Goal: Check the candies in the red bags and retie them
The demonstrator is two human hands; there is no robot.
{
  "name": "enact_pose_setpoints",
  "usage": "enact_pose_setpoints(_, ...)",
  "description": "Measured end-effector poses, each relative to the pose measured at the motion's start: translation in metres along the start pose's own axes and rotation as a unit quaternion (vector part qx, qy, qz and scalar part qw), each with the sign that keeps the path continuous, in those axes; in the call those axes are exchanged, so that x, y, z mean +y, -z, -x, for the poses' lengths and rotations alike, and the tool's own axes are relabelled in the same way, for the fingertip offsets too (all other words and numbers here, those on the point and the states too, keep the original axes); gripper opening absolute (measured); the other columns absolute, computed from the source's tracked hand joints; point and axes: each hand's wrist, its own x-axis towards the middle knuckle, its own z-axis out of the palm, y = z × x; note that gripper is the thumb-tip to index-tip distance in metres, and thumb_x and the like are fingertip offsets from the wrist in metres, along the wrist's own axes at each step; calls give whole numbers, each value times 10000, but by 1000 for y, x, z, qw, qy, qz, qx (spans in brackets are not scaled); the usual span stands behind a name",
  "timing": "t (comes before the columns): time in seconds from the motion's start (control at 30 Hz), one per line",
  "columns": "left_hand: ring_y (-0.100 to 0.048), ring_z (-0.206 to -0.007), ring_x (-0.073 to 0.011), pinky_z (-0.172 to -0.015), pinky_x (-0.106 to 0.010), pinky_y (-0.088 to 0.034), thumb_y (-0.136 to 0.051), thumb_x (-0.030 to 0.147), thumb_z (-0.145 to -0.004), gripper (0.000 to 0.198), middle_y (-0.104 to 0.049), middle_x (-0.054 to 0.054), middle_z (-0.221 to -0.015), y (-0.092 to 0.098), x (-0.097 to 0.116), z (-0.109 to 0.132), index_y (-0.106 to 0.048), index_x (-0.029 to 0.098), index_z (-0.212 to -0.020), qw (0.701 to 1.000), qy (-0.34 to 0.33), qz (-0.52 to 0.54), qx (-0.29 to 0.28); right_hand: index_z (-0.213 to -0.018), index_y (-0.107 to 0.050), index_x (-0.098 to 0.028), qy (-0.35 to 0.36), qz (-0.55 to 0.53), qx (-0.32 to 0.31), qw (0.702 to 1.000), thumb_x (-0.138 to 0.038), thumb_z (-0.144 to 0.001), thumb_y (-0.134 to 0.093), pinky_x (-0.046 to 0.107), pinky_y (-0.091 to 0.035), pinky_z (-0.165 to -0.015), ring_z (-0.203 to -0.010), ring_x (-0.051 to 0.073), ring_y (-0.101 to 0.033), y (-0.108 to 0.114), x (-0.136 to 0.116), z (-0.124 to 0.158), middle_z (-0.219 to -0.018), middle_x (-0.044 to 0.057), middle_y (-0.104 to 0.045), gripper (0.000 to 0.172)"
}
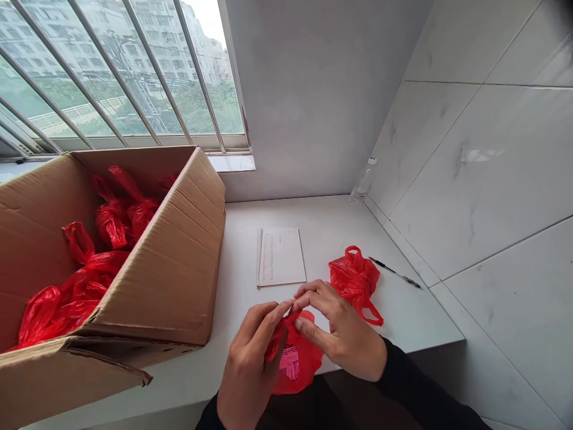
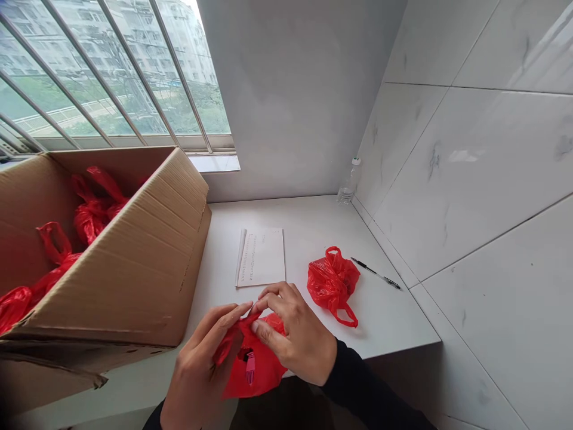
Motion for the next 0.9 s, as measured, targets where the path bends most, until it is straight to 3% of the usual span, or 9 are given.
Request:
enact_pose_setpoints(0.1, -544, -1181, -164, -959, -259, -502, -465, 95, -965, 582, -571, -66, -1280, -1, -5, 7, -364, 311, -1496, 999, -3, -30, -29, -967, -614, -219, -3, 12, 29, 999, -234, -936, -573, 350, -478, -946, -1101, 189, -576, -2, -5, 1, -1123, 39, -629, 53)
enact_pose_setpoints(0.2, -422, -1342, -215, -1082, -365, -433, -450, 128, -976, 614, -520, -75, -1424, -3, -12, 18, -277, 283, -1544, 997, -8, -75, -34, -960, -605, -219, -16, 26, 31, 999, -236, -946, -546, 291, -496, -754, -877, 163, -615, -2, -5, 3, -914, 5, -656, 63)
enact_pose_setpoints(0.37, -441, -1356, -235, -1128, -424, -369, -448, 181, -971, 558, -536, -54, -1454, 4, -41, 55, -361, 278, -1514, 989, 15, -147, -13, -900, -617, -207, -76, 55, 33, 995, -250, -928, -544, 256, -391, -555, -757, 156, -591, 10, 25, 12, -836, 2, -650, 90)
enact_pose_setpoints(0.5, -681, -912, -198, -789, -276, -535, -465, 370, -967, 288, -747, -19, -978, 20, -55, 82, -720, 262, -1046, 980, 155, -119, -18, -854, -607, -195, -129, 53, 56, 989, -328, -938, -534, 308, -451, -653, -736, 172, -581, 19, 63, 19, -798, 7, -648, 173)
enact_pose_setpoints(0.57, -629, -636, -160, -575, -224, -490, -451, 477, -956, 403, -672, 6, -687, 25, -50, 85, -686, 231, -741, 960, 274, -55, -29, -885, -603, -198, -140, 41, 63, 987, -379, -947, -521, 330, -471, -678, -744, 181, -588, 17, 72, 21, -824, 16, -654, 209)
enact_pose_setpoints(0.63, -585, -574, -151, -548, -216, -465, -477, 540, -929, 451, -604, 16, -598, 23, -41, 81, -634, 215, -659, 933, 359, 18, -8, -931, -590, -201, -136, 16, 79, 987, -428, -951, -512, 342, -495, -700, -764, 184, -598, 11, 73, 22, -853, 22, -651, 240)
enact_pose_setpoints(0.73, -670, -756, -206, -691, -269, -533, -597, 556, -854, 362, -719, -25, -829, 7, -28, 76, -700, 216, -923, 909, 387, 145, 44, -963, -564, -207, -123, -37, 97, 987, -473, -945, -518, 349, -535, -759, -789, 179, -619, -1, 66, 22, -868, 19, -631, 271)
enact_pose_setpoints(0.8, -688, -900, -249, -775, -344, -562, -641, 533, -827, 510, -719, -87, -1108, -10, -24, 76, -632, 225, -1233, 903, 378, 195, 63, -974, -552, -215, -126, -76, 100, 984, -489, -939, -524, 354, -557, -794, -807, 183, -642, -10, 60, 23, -879, 20, -628, 278)
enact_pose_setpoints(0.9, -644, -1037, -270, -903, -427, -539, -618, 486, -849, 566, -642, -120, -1219, -34, -27, 78, -566, 270, -1370, 941, 299, 142, 66, -967, -549, -238, -142, -122, 124, 975, -526, -921, -528, 349, -579, -786, -802, 197, -667, -20, 53, 25, -876, 20, -646, 293)
